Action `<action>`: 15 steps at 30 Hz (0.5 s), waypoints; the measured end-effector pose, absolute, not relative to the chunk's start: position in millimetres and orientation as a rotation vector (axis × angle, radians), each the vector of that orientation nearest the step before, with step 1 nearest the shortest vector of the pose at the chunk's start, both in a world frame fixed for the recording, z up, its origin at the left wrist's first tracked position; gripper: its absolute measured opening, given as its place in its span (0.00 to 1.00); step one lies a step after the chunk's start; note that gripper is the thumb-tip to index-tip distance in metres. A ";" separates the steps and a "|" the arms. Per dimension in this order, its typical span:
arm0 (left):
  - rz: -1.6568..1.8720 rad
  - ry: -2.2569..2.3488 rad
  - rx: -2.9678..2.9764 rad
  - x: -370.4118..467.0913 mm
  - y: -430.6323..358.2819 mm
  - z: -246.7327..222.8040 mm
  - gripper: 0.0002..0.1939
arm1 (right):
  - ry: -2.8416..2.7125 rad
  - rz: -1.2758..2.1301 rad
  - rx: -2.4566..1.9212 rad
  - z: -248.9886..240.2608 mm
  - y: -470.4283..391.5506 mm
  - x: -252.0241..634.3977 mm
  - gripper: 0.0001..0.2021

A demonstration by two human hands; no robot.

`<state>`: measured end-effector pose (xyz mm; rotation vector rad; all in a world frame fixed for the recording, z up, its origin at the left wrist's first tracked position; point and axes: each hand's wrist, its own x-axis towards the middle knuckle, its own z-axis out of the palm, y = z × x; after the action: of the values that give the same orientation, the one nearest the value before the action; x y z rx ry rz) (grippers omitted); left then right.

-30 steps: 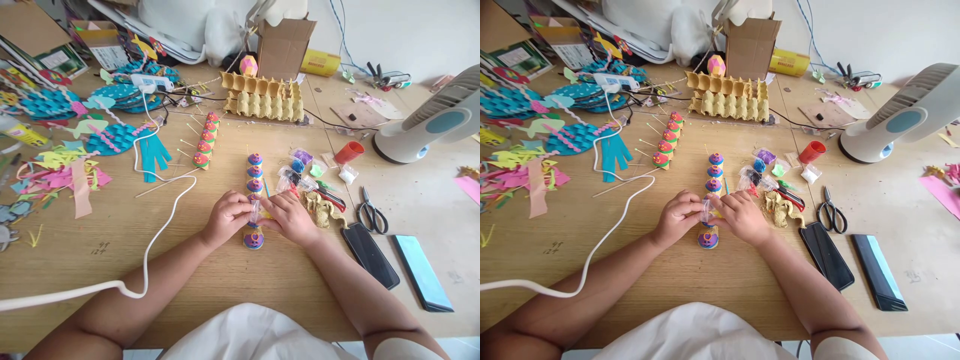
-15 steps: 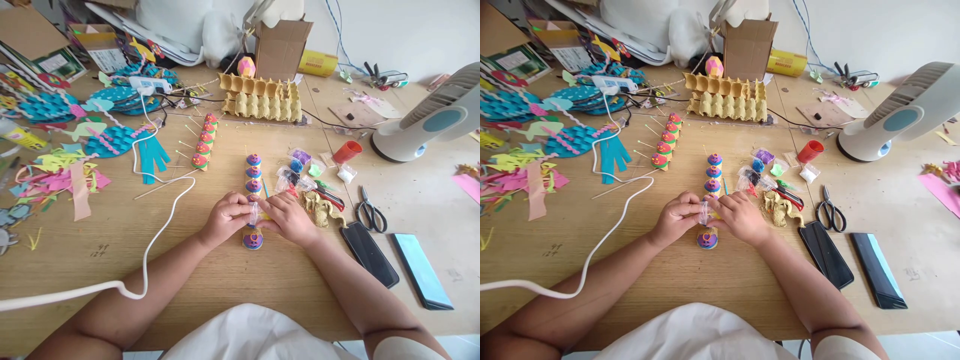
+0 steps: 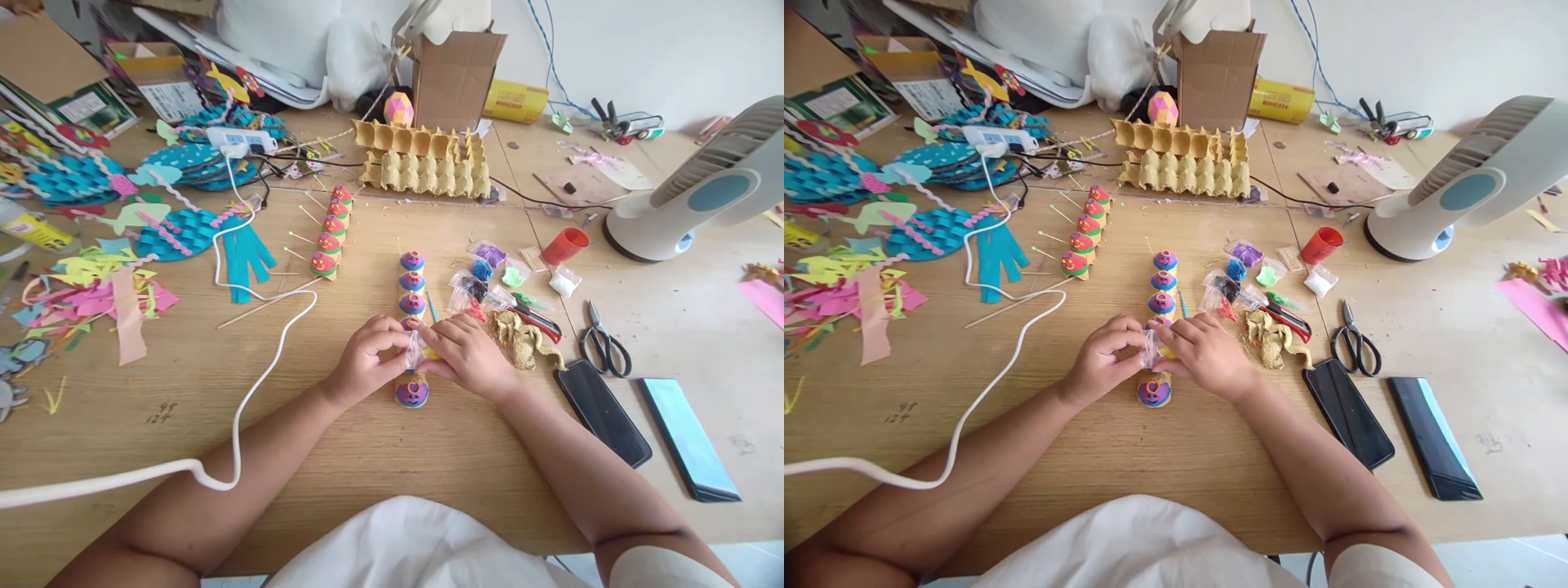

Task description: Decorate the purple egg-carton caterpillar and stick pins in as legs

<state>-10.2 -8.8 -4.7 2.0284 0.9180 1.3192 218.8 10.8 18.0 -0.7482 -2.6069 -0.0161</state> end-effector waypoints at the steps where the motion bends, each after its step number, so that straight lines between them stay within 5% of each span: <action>1: 1.317 0.916 2.031 -10.1 -8.9 -4.3 0.06 | -2.606 -0.015 -0.746 18.0 10.8 218.8 0.29; 15: 1.392 0.935 2.144 -11.3 -7.4 -7.7 0.04 | -2.580 0.006 -0.726 15.6 12.5 220.2 0.33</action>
<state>-11.3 -7.4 -7.7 2.1437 0.9355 1.3917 220.2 12.5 15.6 -0.7263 -2.5803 0.0065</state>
